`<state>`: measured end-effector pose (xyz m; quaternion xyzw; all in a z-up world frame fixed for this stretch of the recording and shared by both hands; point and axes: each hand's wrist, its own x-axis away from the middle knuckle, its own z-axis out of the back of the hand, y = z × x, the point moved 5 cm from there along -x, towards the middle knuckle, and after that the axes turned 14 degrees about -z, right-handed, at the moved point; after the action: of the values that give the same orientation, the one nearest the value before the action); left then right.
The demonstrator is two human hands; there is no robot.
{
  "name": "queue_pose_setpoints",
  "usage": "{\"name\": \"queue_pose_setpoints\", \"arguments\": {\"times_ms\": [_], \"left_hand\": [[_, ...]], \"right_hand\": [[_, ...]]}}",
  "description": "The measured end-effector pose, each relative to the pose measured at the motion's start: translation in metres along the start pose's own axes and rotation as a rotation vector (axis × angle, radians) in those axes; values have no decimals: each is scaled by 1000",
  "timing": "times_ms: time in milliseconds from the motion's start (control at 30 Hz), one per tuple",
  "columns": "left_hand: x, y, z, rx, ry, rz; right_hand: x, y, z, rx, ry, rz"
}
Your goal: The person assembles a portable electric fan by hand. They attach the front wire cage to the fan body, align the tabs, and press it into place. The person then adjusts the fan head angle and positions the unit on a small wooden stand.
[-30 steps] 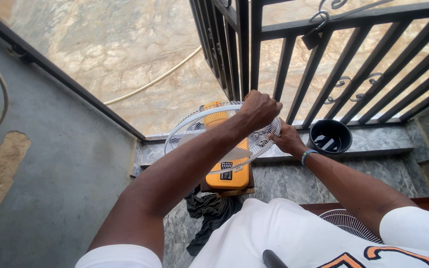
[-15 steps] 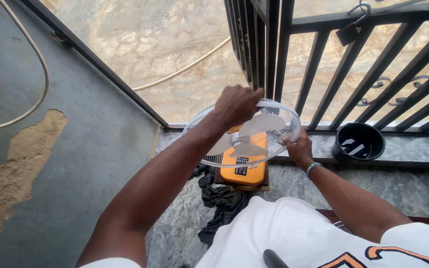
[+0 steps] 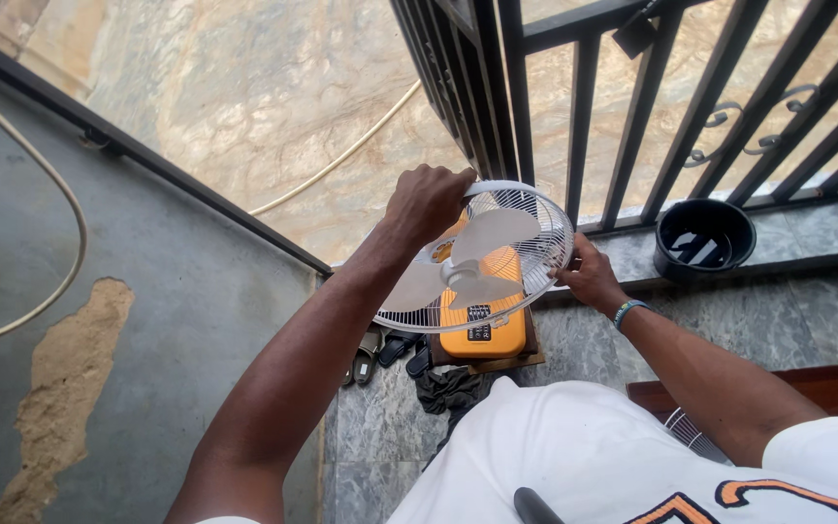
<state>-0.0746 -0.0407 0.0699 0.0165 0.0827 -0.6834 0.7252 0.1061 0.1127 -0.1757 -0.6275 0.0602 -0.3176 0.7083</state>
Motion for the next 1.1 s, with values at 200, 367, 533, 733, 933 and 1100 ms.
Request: {"name": "queue_pose_setpoints", "arguments": {"times_ms": [200, 367, 533, 733, 933, 1100], "left_hand": [[-10, 11, -10, 35, 28, -38], [-9, 20, -13, 21, 76, -51], [-10, 19, -14, 10, 4, -26], [-10, 26, -10, 27, 59, -43], [-10, 25, -14, 22, 50, -42], [-10, 23, -13, 41, 40, -30]], "right_hand": [[11, -1, 4, 180, 277, 26], [21, 5, 9, 198, 424, 133], [26, -18, 19, 190, 384, 186], [37, -37, 21, 281, 408, 186], [37, -59, 36, 414, 410, 341], [42, -72, 36, 526, 362, 343]]}}
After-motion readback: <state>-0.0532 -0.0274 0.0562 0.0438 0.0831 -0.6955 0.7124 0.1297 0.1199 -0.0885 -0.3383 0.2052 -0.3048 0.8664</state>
